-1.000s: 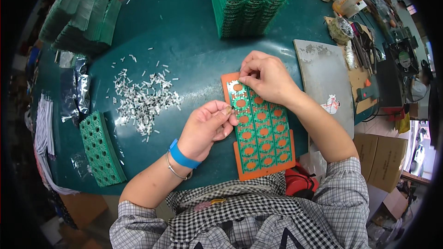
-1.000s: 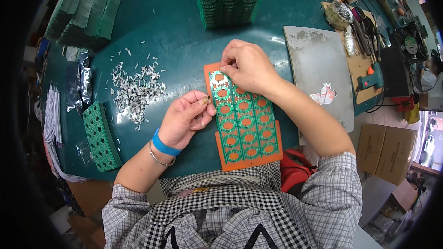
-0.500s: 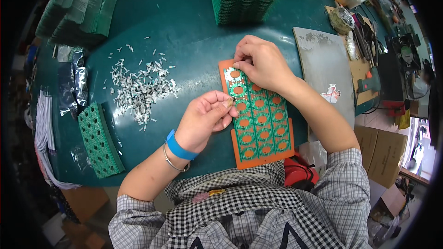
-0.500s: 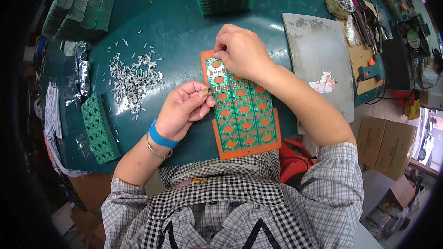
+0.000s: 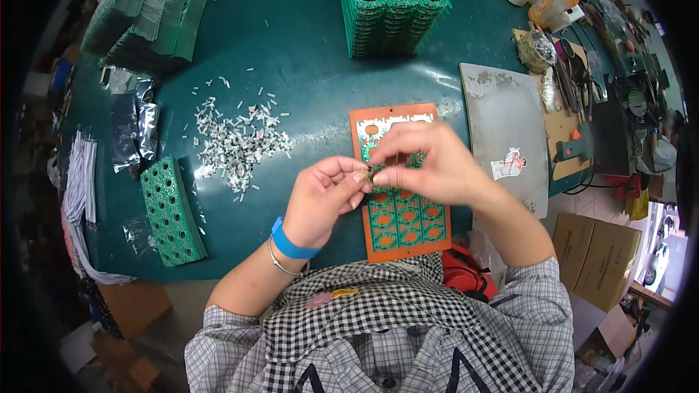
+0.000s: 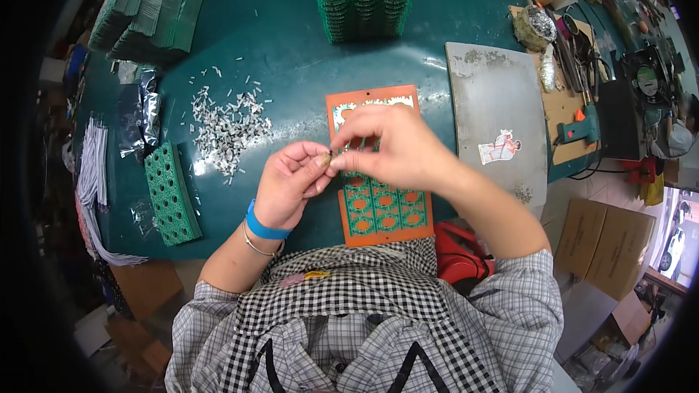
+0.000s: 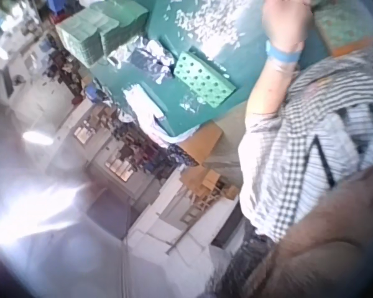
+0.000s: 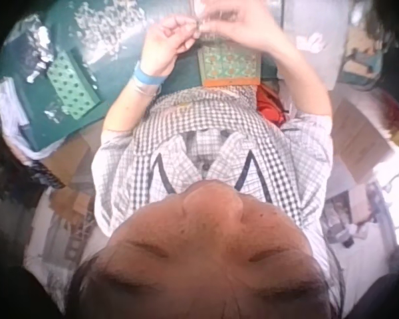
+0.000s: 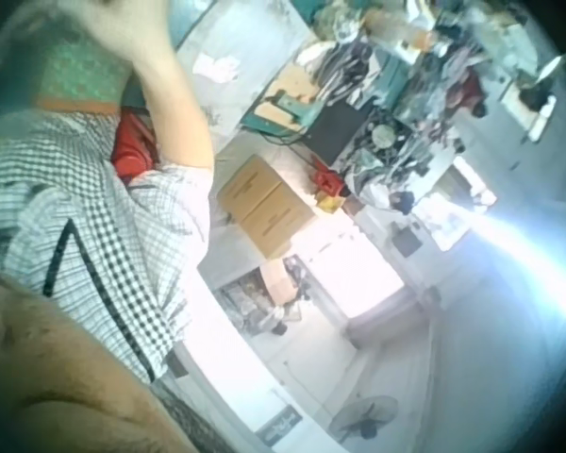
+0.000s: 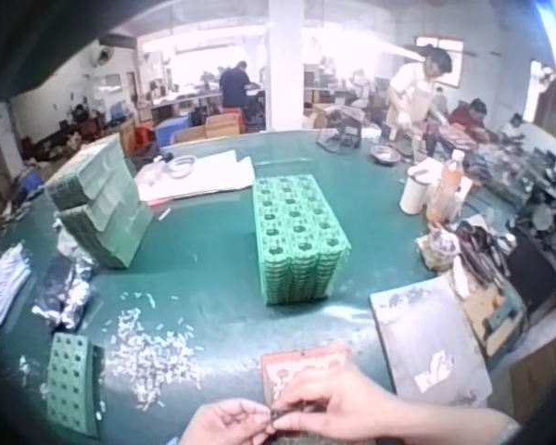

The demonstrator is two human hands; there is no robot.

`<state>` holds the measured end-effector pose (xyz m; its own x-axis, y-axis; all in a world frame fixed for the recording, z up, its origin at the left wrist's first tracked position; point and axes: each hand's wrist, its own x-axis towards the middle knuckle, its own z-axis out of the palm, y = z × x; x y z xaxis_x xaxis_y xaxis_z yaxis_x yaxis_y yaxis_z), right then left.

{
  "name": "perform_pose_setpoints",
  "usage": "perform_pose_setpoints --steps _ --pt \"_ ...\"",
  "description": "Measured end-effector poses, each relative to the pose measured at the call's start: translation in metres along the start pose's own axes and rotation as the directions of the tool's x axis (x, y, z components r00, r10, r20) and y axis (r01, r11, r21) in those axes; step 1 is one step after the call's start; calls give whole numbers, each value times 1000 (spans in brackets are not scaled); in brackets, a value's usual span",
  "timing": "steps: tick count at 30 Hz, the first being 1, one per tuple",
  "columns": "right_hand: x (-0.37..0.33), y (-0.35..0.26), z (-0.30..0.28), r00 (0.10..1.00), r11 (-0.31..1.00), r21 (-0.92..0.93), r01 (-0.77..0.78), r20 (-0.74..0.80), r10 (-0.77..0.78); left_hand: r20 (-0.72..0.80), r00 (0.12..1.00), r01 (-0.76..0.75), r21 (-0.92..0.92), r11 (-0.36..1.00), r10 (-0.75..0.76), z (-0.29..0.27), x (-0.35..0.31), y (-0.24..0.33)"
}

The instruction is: The person inserts small metallic components into the circular holes of a green circuit board held within an orange jig. The person repeatedly picks up individual components from a pile on the table and places them into the board's slots. The person occasionally adjusts the board's position and briefly handles a metal plate before resuming the insertion process.

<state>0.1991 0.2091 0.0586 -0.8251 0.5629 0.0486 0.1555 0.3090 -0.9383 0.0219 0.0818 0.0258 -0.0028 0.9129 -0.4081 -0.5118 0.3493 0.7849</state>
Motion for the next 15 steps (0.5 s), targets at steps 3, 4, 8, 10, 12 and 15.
perform_pose_setpoints --steps 3,4,8,10,12,15 --pt "-13 -6 5 1000 999 34 12 -9 -11 60 994 -93 135 986 86 4 -8 -4" --pt "-18 -8 5 1000 998 68 7 4 -7 73 991 -125 192 973 113 5 -12 -9" --pt "-27 4 4 982 901 392 -185 107 155 139 981 -176 317 932 138 9 -15 -10" --pt "-24 8 -1 951 788 533 -307 152 268 121 984 -159 274 948 130 7 -12 -12" --pt "-8 18 -16 962 952 208 -227 -105 252 87 990 -122 154 980 109 0 -5 -13" --pt "17 51 -30 966 957 -251 -143 -246 79 55 997 -51 90 995 46 -4 0 -6"
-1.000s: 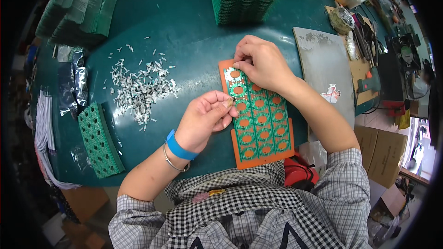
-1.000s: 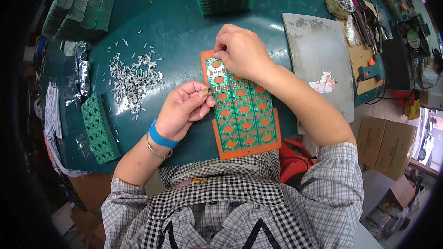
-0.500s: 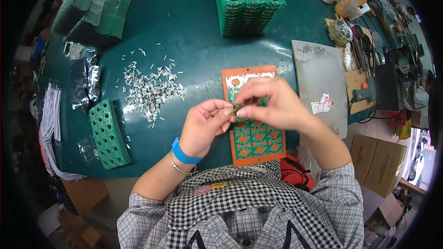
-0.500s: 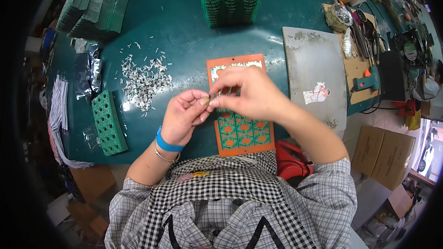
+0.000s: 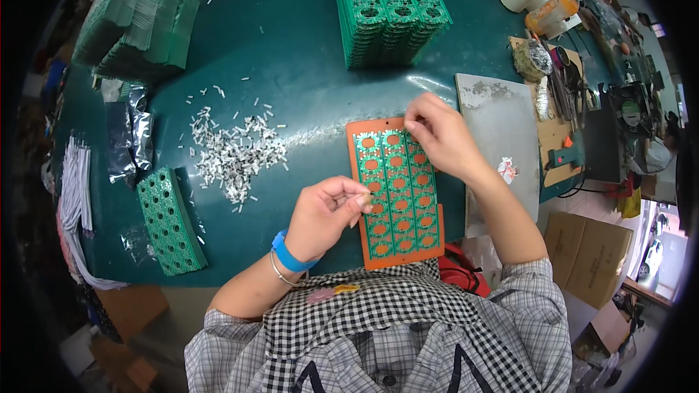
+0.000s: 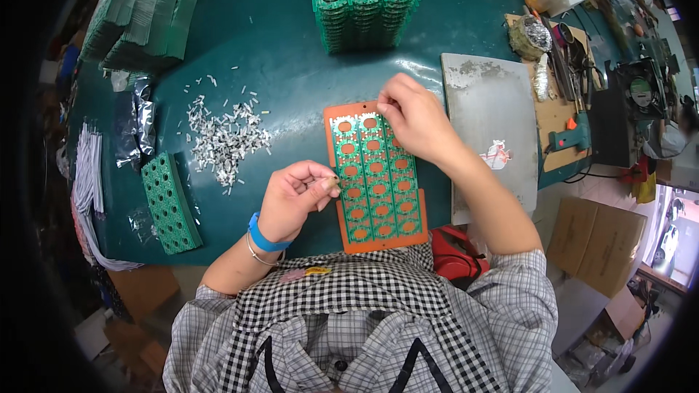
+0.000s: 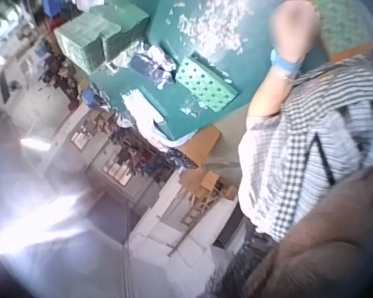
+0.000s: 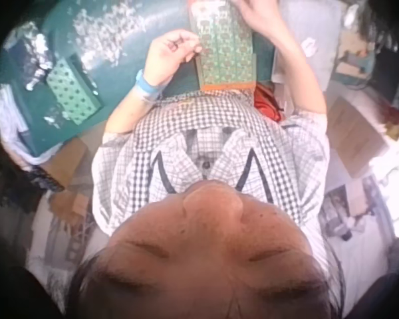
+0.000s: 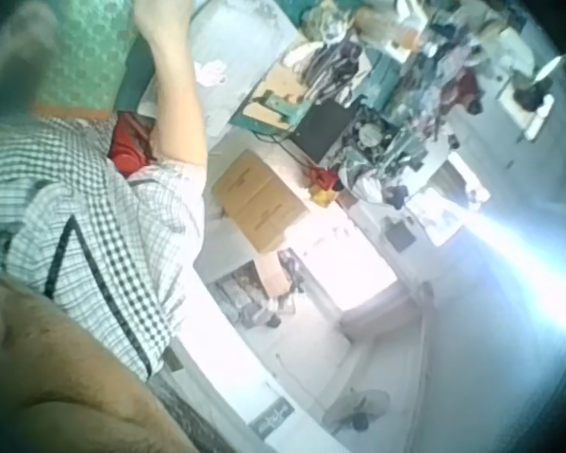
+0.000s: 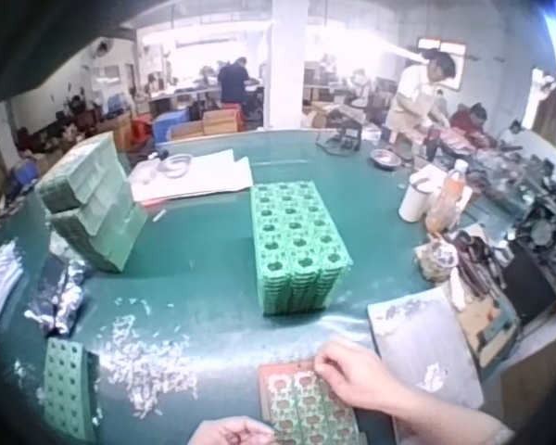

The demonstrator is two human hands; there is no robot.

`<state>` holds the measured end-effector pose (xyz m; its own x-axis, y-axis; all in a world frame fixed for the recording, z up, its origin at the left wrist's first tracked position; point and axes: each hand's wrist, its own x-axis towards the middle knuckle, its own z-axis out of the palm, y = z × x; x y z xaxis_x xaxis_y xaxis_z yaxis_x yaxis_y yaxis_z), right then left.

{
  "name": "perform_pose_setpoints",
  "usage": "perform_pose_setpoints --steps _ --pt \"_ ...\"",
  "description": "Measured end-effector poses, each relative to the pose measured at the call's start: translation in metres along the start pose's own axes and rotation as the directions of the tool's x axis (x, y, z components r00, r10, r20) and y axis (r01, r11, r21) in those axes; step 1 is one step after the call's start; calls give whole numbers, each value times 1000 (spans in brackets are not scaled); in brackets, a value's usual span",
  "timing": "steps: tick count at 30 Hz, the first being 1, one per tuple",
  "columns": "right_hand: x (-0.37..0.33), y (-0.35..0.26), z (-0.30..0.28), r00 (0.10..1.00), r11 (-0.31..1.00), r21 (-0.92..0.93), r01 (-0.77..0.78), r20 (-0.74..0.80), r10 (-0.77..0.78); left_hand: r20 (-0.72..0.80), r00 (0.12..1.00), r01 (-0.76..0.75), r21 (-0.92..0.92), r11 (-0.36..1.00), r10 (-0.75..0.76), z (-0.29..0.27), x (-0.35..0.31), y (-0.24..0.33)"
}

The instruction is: The person inserts small metallic components into the circular holes of a green circuit board held within an orange jig. The person repeatedly picks up individual components from a pile on the table and places them into the board's slots. The person occasionally adjusts the board's position and briefly handles a metal plate before resuming the insertion process.

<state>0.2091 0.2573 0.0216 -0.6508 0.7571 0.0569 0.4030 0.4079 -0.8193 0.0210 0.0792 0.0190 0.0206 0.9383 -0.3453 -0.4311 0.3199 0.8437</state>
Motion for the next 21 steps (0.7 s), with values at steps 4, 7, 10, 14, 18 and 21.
perform_pose_setpoints --steps 4,7,10,14,18,21 --pt "7 4 8 996 986 -143 83 28 -79 -21 998 53 -101 994 -55 -7 1 -1" --pt "10 10 8 998 980 -192 52 48 -43 -19 995 92 -114 989 -95 -11 1 -2" --pt "11 7 8 997 985 -167 45 63 -35 -15 994 107 -128 986 -110 -12 0 -5" --pt "1 -8 16 987 977 -150 154 63 -146 -27 992 118 -139 983 -123 -17 -3 -5" --pt "-9 -15 35 969 957 -156 243 93 -231 -18 990 138 -162 977 -143 -20 -6 -9" --pt "-10 -11 40 969 952 -185 242 87 -230 -16 986 163 -159 974 -168 -17 -9 -9"
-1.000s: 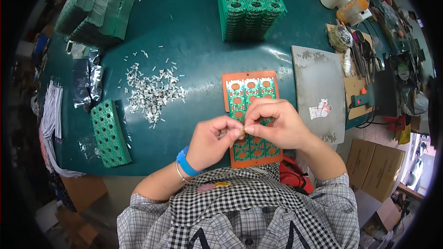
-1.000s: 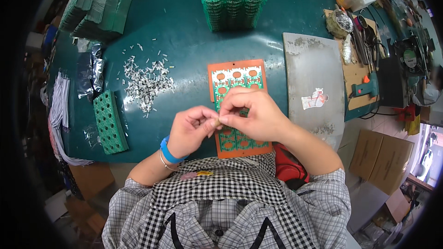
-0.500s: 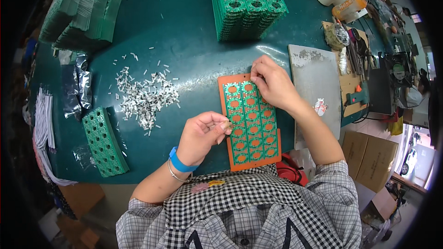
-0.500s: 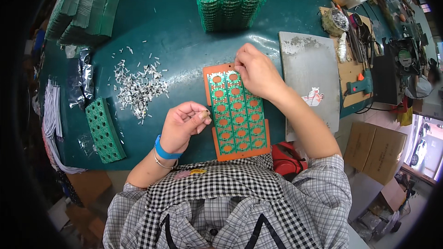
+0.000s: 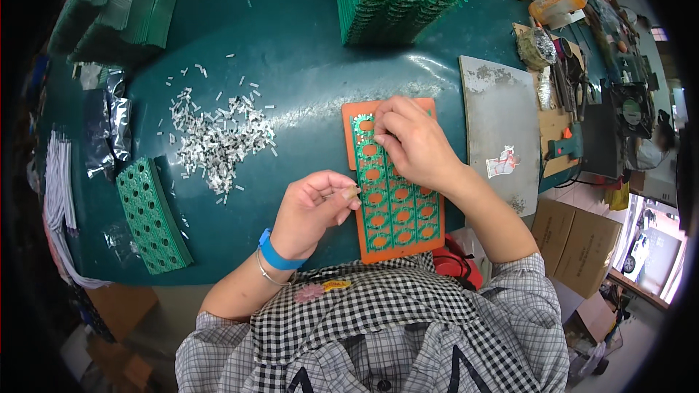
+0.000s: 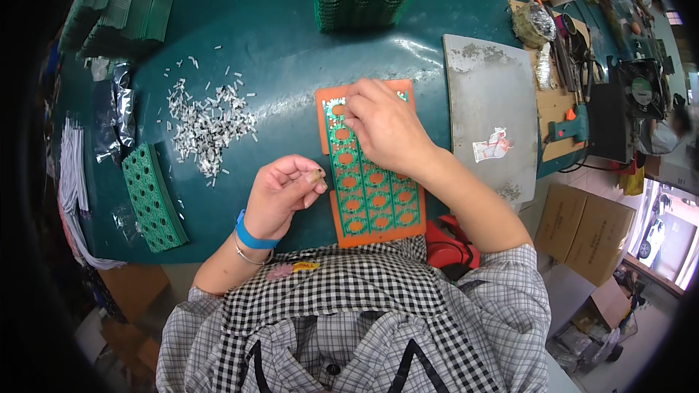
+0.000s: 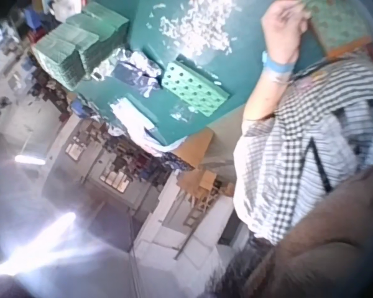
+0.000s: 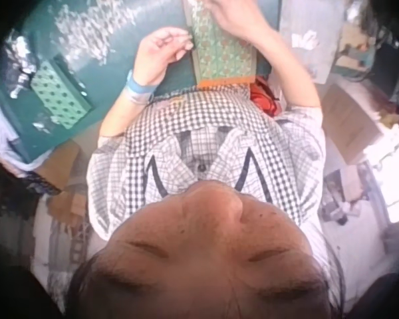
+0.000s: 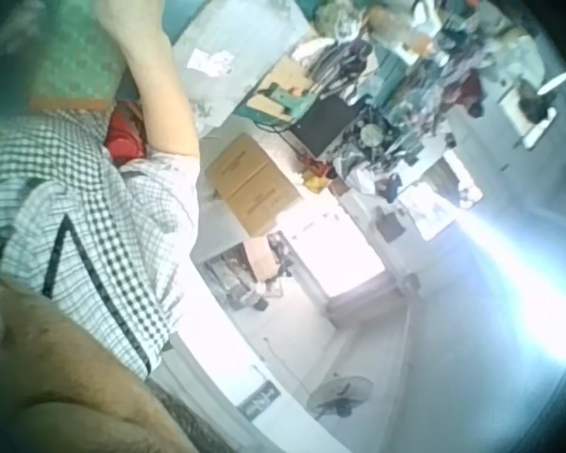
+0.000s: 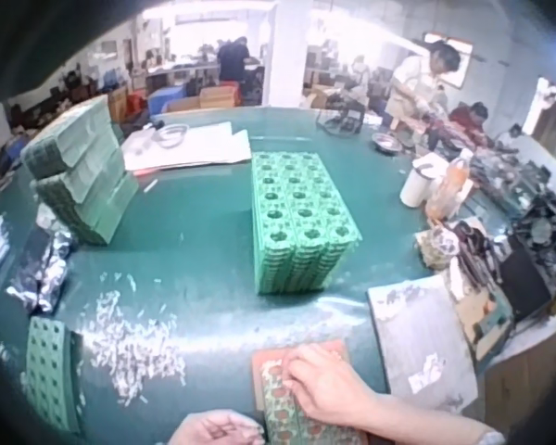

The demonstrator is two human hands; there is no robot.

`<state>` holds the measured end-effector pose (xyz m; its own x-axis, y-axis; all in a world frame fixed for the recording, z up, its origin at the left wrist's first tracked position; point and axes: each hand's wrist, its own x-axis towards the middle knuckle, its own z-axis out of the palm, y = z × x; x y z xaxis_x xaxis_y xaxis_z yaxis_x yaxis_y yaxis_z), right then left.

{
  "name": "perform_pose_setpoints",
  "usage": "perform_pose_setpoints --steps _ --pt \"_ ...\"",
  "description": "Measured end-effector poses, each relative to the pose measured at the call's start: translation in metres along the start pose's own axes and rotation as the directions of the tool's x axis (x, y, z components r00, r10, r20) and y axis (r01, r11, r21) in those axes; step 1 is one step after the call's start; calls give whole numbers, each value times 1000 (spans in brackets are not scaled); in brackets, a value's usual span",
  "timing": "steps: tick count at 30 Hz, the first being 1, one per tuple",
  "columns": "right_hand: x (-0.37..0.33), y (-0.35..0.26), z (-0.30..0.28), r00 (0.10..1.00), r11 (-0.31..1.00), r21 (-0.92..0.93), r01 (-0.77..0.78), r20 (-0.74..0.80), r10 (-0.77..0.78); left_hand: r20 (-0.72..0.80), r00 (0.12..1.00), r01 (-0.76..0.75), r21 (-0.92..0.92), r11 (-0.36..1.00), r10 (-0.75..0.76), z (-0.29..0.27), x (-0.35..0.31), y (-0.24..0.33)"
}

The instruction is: The person inserts small metallic components into the circular holes of a green circuit board held within an orange jig. The person repeatedly picks up individual components from a pile on the table and places them into the board's slots. The person occasionally adjusts the board's position and briefly handles a metal plate before resuming the insertion process.

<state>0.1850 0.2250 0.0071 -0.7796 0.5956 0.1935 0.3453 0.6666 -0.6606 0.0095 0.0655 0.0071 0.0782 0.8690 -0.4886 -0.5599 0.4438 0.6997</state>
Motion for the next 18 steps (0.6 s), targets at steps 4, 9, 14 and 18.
perform_pose_setpoints --steps 4,9,14,18 --pt "0 0 3 1000 1000 15 -17 -12 17 5 1000 11 -4 1000 -11 2 0 -1" --pt "-1 4 2 1000 1000 -17 3 5 -3 30 1000 -6 -13 1000 6 2 0 -5" --pt "3 -1 3 999 996 -77 41 1 -41 32 999 -17 -22 1000 18 2 0 -10" --pt "2 0 7 991 972 -195 131 19 -129 16 1000 -20 -15 1000 20 2 -1 -10"
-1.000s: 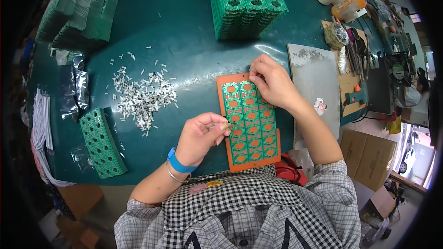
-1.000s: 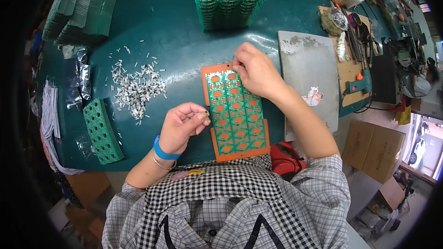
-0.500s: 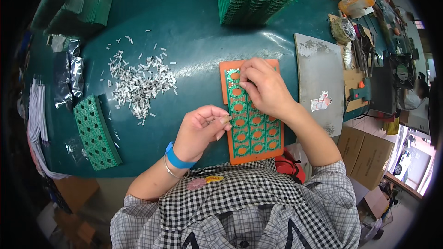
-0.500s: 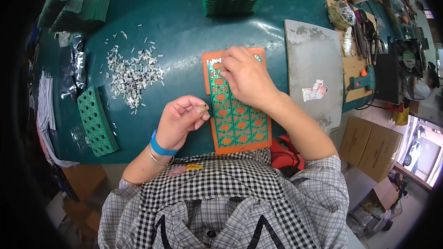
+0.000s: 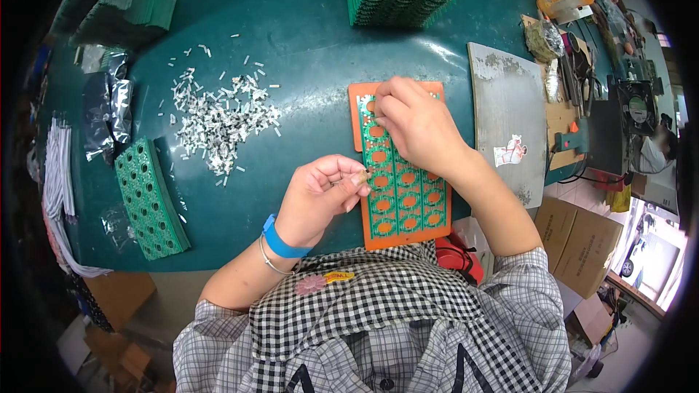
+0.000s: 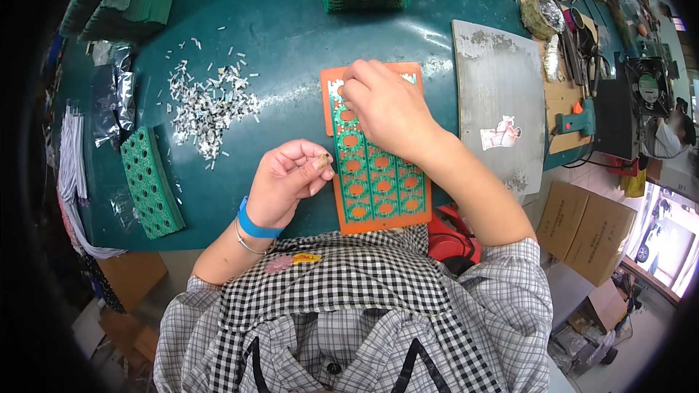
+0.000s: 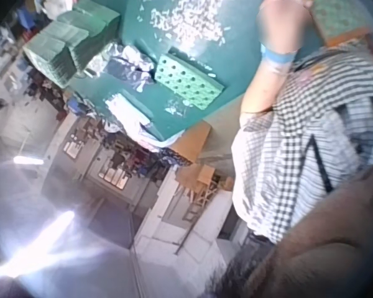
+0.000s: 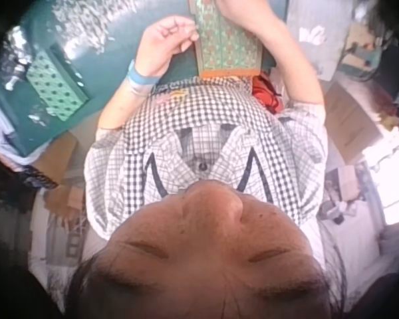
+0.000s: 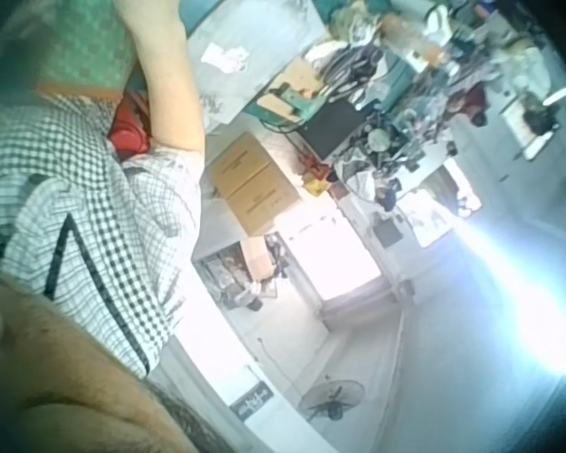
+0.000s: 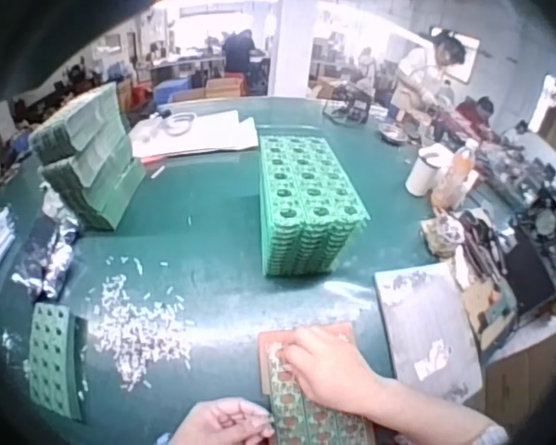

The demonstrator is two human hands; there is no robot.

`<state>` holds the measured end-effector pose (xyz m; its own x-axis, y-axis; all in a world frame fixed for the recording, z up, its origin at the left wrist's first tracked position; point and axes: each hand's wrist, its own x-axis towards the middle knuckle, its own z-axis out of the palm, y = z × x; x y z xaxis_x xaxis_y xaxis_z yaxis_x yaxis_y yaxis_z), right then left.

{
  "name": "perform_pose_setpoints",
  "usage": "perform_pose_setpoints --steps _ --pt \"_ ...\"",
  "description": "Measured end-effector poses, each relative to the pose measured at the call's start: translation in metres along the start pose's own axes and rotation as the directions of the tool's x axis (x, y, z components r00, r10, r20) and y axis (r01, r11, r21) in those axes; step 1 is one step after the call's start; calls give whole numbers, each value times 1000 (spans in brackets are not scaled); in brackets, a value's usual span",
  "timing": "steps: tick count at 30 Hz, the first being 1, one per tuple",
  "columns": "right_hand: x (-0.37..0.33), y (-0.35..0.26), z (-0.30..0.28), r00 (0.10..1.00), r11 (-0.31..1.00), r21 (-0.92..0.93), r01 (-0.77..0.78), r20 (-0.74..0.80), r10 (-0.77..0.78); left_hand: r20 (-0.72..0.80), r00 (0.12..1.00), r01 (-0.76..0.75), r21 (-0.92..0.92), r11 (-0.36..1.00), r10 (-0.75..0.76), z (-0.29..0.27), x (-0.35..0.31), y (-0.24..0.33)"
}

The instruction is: The person inserts small metallic components into the circular holes of a green circuit board held within an orange jig. The person repeatedly picks up individual components from a pile on the table and places them into the board's slots. The person occasionally adjusts the board's position and briefly handles a metal plate before resuming the insertion process.

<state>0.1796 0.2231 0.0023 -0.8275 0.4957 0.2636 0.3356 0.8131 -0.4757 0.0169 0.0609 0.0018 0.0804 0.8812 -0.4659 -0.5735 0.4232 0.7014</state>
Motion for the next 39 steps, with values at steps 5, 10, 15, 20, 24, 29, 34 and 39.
perform_pose_setpoints --steps 5,10,15,20,24,29,34,39 --pt "-4 -2 -4 999 999 -27 28 19 -27 -32 999 -16 -29 999 15 3 -1 4" --pt "-14 -38 -29 998 916 398 -50 -13 60 -18 998 -55 -7 998 54 4 -3 8" --pt "-27 -54 -25 988 807 571 -149 46 150 14 982 -188 207 960 189 7 -5 1" --pt "-39 -45 -33 997 810 581 -80 41 68 192 971 130 79 988 -143 3 -7 4" --pt "-34 -24 -32 937 836 480 -266 -74 341 195 964 187 -18 982 -180 0 -6 3" --pt "-32 -20 -3 962 940 265 -216 -107 251 134 987 100 -119 988 -84 -4 -5 0" --pt "-32 -19 3 965 952 227 -208 -112 237 177 983 75 -152 986 -47 -13 -6 4" --pt "-33 -19 6 967 958 210 -194 -124 223 105 991 93 -86 992 -84 -11 -9 5"
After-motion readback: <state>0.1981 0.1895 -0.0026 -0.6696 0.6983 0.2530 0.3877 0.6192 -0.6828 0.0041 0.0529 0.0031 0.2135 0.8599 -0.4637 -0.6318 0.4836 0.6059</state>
